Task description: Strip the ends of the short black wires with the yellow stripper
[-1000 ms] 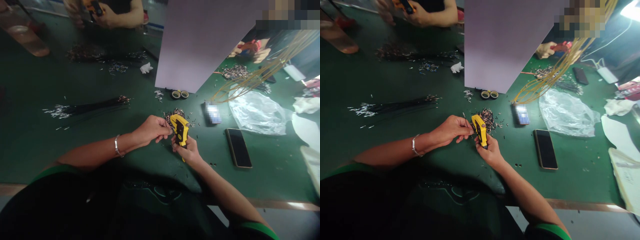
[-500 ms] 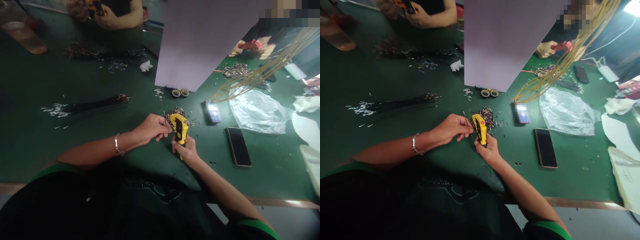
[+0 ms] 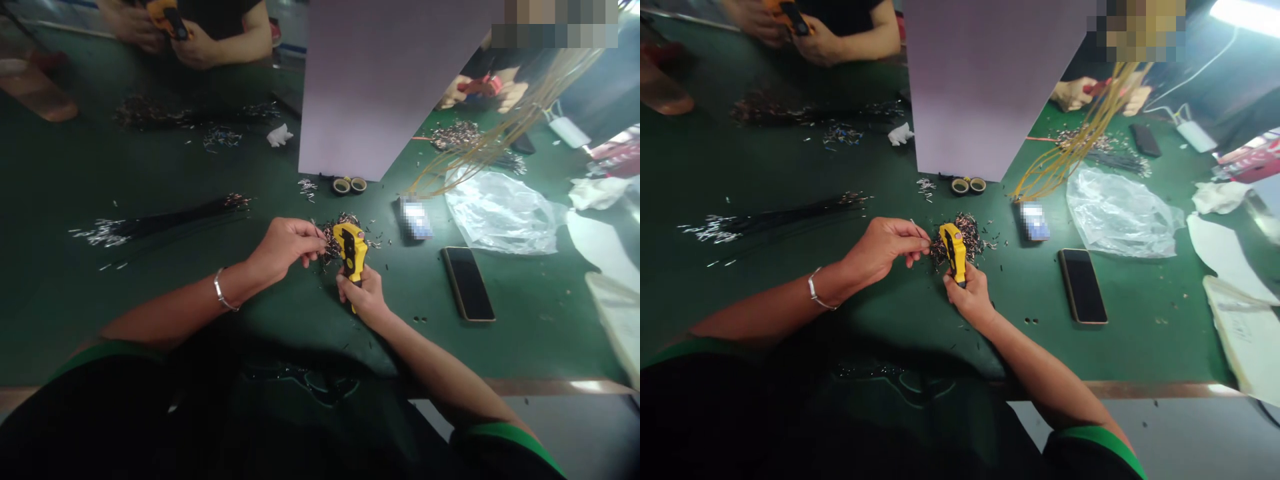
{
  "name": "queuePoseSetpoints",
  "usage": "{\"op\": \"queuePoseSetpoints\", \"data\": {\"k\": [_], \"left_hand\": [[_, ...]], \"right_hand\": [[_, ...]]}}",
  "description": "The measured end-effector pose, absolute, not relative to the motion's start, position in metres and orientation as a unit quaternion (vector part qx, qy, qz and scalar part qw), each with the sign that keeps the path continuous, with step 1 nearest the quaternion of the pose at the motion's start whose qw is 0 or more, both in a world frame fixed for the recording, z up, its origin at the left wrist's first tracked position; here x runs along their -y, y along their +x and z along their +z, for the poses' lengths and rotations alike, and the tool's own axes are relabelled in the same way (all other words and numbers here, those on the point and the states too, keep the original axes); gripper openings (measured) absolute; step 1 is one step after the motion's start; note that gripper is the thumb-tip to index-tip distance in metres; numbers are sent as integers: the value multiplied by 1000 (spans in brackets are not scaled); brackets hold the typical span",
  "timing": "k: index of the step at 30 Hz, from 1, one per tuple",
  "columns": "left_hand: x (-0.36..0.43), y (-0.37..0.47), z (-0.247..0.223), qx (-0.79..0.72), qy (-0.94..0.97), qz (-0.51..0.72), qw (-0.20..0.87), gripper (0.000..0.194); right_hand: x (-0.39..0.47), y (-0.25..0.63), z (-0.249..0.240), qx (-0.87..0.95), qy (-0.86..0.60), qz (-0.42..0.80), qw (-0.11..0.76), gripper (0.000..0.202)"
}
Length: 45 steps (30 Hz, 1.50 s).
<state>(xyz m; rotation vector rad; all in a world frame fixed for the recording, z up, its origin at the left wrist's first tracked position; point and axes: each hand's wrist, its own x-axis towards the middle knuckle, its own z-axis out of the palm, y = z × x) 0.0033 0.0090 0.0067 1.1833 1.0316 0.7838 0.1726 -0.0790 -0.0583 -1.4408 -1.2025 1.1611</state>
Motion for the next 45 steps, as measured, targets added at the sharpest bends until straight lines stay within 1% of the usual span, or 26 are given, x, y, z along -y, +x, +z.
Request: {"op": "queuePoseSetpoints", "data": {"k": [5,8,13,17,21,27,36,45], "left_hand": [[-11,-1,7,-434,556,354,614,5],[-14,-5,9,-439,598,361,565,5],[-18,-11,15,-449,663,370,470,8],[-18,-14,21,-409,713,374,430,9],[-18,-15,26,-385,733,375,416,10],[-20,-16,29,-373,740,360,429,9],[-20,-18,29,-351,760,361,411,10],[-20,-19,29,-344,772,353,401,11]], "right_hand": [[79,179,-58,441,-559,523,469,19],[79,189,-54,423,-505,575,486,22],[79,206,-42,453,-456,628,439,32],[80,210,-41,453,-425,663,419,40],[80,213,-44,448,-389,689,417,45],[78,215,-40,454,-373,701,404,47],[81,214,-37,466,-353,711,390,41],[85,212,-40,458,-367,710,389,33]]}}
